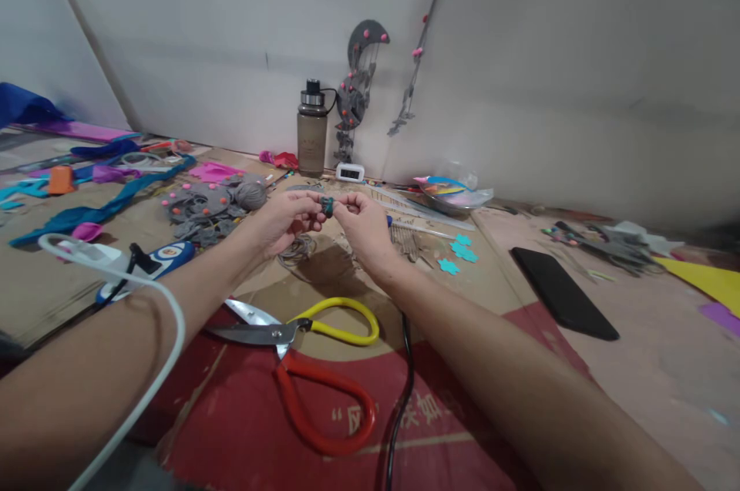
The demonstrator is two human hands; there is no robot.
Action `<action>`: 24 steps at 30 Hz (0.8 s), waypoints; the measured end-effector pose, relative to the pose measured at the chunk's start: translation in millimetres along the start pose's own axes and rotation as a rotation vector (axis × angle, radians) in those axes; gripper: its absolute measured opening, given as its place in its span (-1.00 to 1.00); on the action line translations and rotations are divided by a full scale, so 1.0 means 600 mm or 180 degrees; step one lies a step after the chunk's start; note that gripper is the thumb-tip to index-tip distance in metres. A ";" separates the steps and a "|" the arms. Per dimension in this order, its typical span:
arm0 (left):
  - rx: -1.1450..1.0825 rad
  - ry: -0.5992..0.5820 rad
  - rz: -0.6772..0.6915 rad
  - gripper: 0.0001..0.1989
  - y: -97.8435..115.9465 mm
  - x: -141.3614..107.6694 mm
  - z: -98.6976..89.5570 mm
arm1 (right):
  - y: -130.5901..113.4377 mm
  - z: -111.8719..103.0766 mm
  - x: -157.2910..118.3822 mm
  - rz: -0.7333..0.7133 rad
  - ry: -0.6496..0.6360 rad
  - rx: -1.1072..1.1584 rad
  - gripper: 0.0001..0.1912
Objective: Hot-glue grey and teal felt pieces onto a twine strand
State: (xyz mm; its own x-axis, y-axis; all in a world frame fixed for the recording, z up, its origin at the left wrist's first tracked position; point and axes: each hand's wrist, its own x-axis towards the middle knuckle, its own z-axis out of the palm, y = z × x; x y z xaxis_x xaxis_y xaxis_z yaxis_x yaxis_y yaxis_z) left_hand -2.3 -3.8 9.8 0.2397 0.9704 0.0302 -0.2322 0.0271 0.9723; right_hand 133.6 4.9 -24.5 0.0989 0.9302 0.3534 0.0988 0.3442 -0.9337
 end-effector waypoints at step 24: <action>0.0419 0.0133 0.0237 -0.88 -0.008 0.004 -0.005 | -0.014 0.000 -0.012 0.0257 -0.0163 0.0260 -0.84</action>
State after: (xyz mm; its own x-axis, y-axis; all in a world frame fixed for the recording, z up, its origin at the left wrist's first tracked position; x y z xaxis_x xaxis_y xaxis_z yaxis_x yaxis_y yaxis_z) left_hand -3.4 -0.7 4.7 0.1862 0.9778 0.0964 -0.1216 -0.0744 0.9898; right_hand 131.9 -4.7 -19.1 0.0522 0.9599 0.2754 0.0112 0.2752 -0.9613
